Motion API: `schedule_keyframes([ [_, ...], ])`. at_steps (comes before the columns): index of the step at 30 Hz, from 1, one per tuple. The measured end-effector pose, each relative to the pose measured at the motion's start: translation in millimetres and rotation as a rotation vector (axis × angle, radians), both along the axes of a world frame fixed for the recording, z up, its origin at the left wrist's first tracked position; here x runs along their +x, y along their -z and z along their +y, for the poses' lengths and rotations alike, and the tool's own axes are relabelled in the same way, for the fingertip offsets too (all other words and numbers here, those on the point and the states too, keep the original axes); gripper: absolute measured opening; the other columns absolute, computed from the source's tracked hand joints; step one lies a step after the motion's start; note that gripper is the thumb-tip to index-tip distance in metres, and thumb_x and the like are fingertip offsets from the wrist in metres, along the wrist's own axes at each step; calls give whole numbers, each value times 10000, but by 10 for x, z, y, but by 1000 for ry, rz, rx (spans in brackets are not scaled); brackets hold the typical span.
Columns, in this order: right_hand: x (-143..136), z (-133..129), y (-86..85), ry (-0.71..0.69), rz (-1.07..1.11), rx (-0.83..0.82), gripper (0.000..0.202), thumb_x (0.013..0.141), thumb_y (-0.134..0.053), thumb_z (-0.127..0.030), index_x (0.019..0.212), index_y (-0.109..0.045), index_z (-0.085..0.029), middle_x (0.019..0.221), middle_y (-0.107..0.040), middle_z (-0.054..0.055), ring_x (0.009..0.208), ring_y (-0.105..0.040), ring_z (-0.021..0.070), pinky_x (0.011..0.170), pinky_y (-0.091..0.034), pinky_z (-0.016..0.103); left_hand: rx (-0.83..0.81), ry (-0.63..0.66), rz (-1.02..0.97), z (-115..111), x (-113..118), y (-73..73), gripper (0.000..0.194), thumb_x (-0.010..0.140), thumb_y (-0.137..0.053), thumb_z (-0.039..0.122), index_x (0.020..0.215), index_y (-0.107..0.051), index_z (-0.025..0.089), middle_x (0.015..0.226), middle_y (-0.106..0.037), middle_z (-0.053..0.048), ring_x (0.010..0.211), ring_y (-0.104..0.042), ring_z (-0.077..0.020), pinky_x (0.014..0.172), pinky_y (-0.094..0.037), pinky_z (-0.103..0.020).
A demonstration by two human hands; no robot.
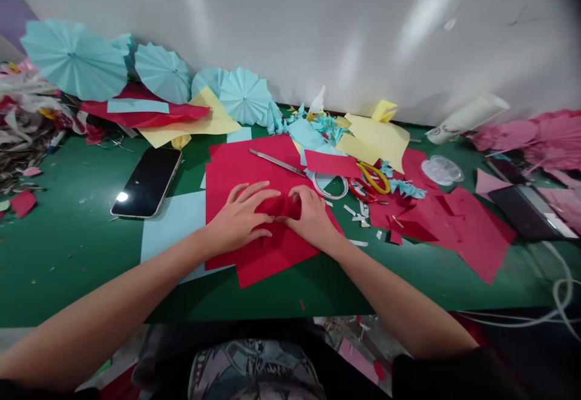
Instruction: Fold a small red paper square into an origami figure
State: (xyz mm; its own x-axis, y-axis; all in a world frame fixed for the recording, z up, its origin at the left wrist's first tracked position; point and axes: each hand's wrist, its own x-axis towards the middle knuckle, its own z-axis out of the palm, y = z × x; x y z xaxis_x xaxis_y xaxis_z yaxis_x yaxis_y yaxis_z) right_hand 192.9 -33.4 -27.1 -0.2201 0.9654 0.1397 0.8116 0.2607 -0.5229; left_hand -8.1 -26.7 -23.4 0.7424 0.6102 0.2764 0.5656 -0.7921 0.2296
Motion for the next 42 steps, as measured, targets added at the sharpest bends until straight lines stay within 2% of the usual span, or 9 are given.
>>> schedule_keyframes([
  [5,120,61,-27,-241,-43,-53,480,592,-716,-533,893,-517,-216,1039,-447,60,999,-443,250,854,-369,423,-18,94,36,1,-48,21,182,790,-638,359,919,-636,230,1206,-570,-24,1274,-359,-260,1073,-94,-511],
  [9,153,105,-21,-250,-20,-57,469,586,-724,-531,860,-534,-202,1049,-426,69,1020,-434,245,898,-371,428,-16,128,31,-27,-65,8,271,775,-644,405,963,-618,211,1186,-592,-44,1258,-394,-251,1089,-42,-515],
  [15,143,129,-29,-275,14,-37,409,593,-728,-512,797,-565,-197,1036,-445,66,1021,-449,242,921,-365,440,-28,180,-27,-130,-114,35,191,859,-551,290,992,-613,168,1079,-654,-74,1156,-517,-212,1107,-126,-490],
  [20,140,129,-78,-249,90,-86,299,617,-746,-409,734,-580,-189,1020,-464,59,991,-477,222,893,-398,418,-99,256,-41,-150,-195,41,329,880,-485,227,1202,-500,160,1211,-583,-106,1225,-452,-204,1095,-214,-471],
  [23,149,140,-78,-215,92,-94,291,606,-761,-369,749,-584,-187,1033,-459,62,1021,-472,228,915,-386,428,-115,285,-27,-149,-202,13,297,878,-458,211,1161,-530,158,1211,-580,-111,1239,-434,-211,1091,-230,-466],
  [26,160,145,-67,-225,46,-92,299,602,-765,-362,777,-592,-192,1056,-455,67,1052,-456,240,945,-361,450,-119,275,30,-162,-178,-6,236,872,-465,230,1072,-575,172,1236,-557,-109,1258,-408,-219,1102,-189,-473],
  [32,171,88,-61,-167,-72,-83,304,580,-762,-420,722,-607,-200,1145,-436,78,1085,-430,285,918,-360,507,-126,234,67,-173,-128,-9,203,873,-475,340,961,-579,190,1431,-329,-111,1331,-280,-246,1110,-64,-506],
  [36,171,81,-36,-137,-44,-94,303,562,-775,-417,703,-614,-203,1192,-422,82,1128,-397,303,921,-357,528,-119,231,87,-171,-121,-14,208,880,-459,353,964,-568,196,1436,-317,-105,1331,-280,-247,1105,-13,-516],
  [42,143,112,-36,-107,6,-137,212,665,-715,-383,657,-638,-186,1332,-347,86,1230,-318,324,985,-300,557,-62,232,100,-195,-104,15,260,892,-444,364,1019,-547,162,1455,-242,-156,1344,-242,-264,1100,19,-523],
])
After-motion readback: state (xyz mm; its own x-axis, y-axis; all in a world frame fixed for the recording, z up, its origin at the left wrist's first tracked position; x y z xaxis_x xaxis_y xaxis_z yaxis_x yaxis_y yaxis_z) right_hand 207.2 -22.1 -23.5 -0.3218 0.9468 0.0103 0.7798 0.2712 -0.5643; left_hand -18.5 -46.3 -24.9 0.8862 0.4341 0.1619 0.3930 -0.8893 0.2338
